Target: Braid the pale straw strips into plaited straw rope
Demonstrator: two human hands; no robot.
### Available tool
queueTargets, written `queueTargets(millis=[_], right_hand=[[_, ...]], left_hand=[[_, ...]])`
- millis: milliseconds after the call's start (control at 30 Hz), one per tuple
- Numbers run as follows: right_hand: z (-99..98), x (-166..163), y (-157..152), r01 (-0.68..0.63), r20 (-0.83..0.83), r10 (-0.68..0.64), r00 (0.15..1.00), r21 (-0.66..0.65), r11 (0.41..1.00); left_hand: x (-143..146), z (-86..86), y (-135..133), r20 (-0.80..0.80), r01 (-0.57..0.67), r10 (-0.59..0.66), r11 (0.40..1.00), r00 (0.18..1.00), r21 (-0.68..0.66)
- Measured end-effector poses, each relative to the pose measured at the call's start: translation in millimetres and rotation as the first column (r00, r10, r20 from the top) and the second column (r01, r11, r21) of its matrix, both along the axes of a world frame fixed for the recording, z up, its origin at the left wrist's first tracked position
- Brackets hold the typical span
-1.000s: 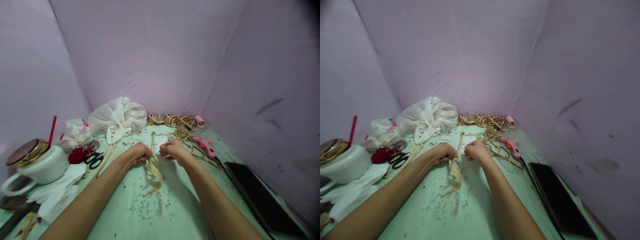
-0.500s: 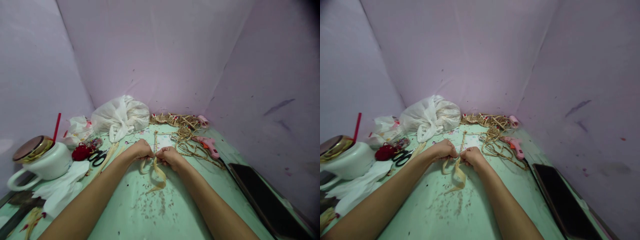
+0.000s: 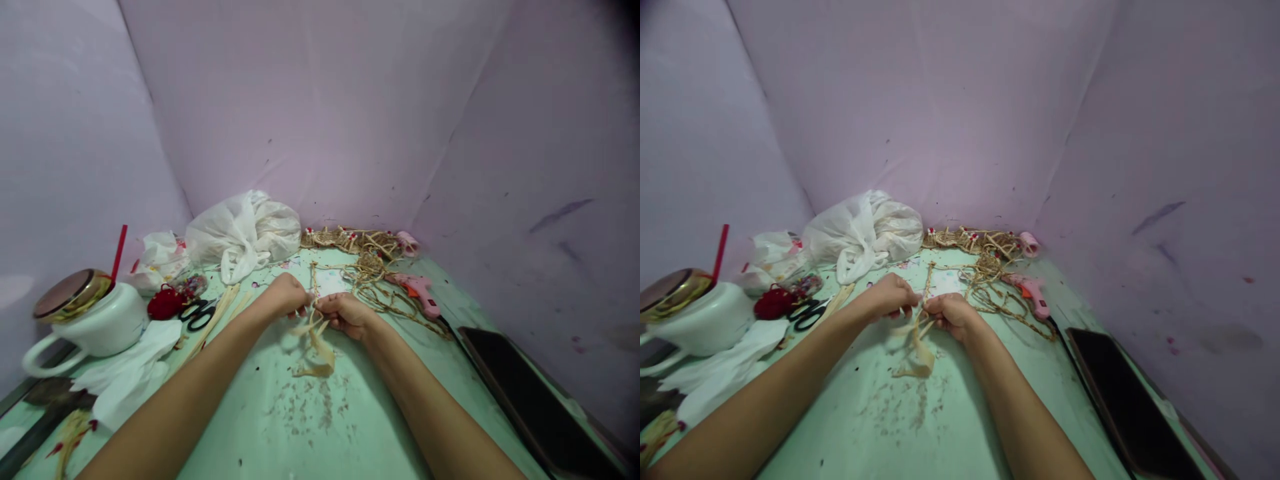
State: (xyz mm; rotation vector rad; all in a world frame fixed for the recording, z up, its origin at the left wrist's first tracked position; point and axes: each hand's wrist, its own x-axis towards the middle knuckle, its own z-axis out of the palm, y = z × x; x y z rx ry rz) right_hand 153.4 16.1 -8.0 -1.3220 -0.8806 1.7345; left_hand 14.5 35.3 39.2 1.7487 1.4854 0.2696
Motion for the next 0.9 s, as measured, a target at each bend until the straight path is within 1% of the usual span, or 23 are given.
queueTargets(millis=[33,67,100,133,200,267,333,433,567,633,733,767,800,833,900], right_hand=[[-0.2,0.6,0.3,-0.015,-0.024,0.015,1.000,-0.002,1.000],[-0.6,0.9,0.7,-0.028,-0.043,0.028,0.999,-0.001,1.000],[-1.3,1.1,1.1,-0.039,-0.057,0.039,0.998,0.001,0.999],[-2.1,1.2,1.7,-0.050,-0.065,0.050,0.997,0.001,0.999],[-4.2,1.8,3.0,-0.064,-0.064,0.064,0.996,0.007,0.998],[-6.0,3.3,4.3,-0.069,-0.038,0.070,0.997,0.023,0.997],[-6.4,5.1,5.3,-0.087,0.015,0.087,0.996,0.060,0.994],[-4.6,6.6,5.5,-0.126,0.171,0.103,0.980,0.128,0.984],[-3.6,5.8,4.5,-0.203,0.424,0.099,0.900,0.208,0.957],[-4.1,5.2,3.8,-0.238,0.552,0.062,0.831,0.254,0.937],[-2.5,5.2,2.2,-0.268,0.743,-0.043,0.667,0.294,0.918],[-0.9,5.6,1.6,-0.274,0.779,-0.061,0.624,0.291,0.916],[1.2,6.4,0.9,-0.280,0.798,-0.059,0.600,0.279,0.919],[3.7,7.6,0.3,-0.283,0.800,-0.042,0.598,0.260,0.923],[9.2,11.9,-0.9,-0.281,0.773,0.024,0.634,0.201,0.938]], left_hand=[[-1.4,-0.5,3.9,0.059,-0.096,0.096,0.995,0.994,-0.012],[-1.8,-2.1,7.1,0.117,-0.161,0.167,0.985,0.979,-0.057],[-1.2,-4.6,9.3,0.173,-0.180,0.201,0.975,0.964,-0.132],[0.2,-7.8,10.5,0.224,-0.157,0.207,0.962,0.952,-0.224],[3.8,-14.7,10.9,0.301,-0.069,0.194,0.922,0.934,-0.381],[6.6,-20.6,10.5,0.346,-0.013,0.193,0.887,0.918,-0.461],[7.4,-24.9,11.0,0.341,-0.007,0.201,0.869,0.919,-0.494],[6.9,-28.4,12.6,0.292,-0.039,0.194,0.886,0.937,-0.461],[9.0,-26.4,10.0,0.160,-0.093,0.163,0.923,0.974,-0.373],[10.9,-23.5,6.8,0.095,-0.123,0.163,0.936,0.982,-0.328],[12.5,-21.0,3.1,0.077,-0.128,0.155,0.950,0.985,-0.286],[12.5,-21.2,2.5,0.091,-0.121,0.152,0.951,0.984,-0.283],[12.4,-21.9,2.3,0.109,-0.114,0.150,0.953,0.983,-0.282],[12.3,-23.0,2.2,0.127,-0.111,0.151,0.954,0.980,-0.279],[12.2,-26.4,2.5,0.161,-0.103,0.150,0.958,0.975,-0.269]])
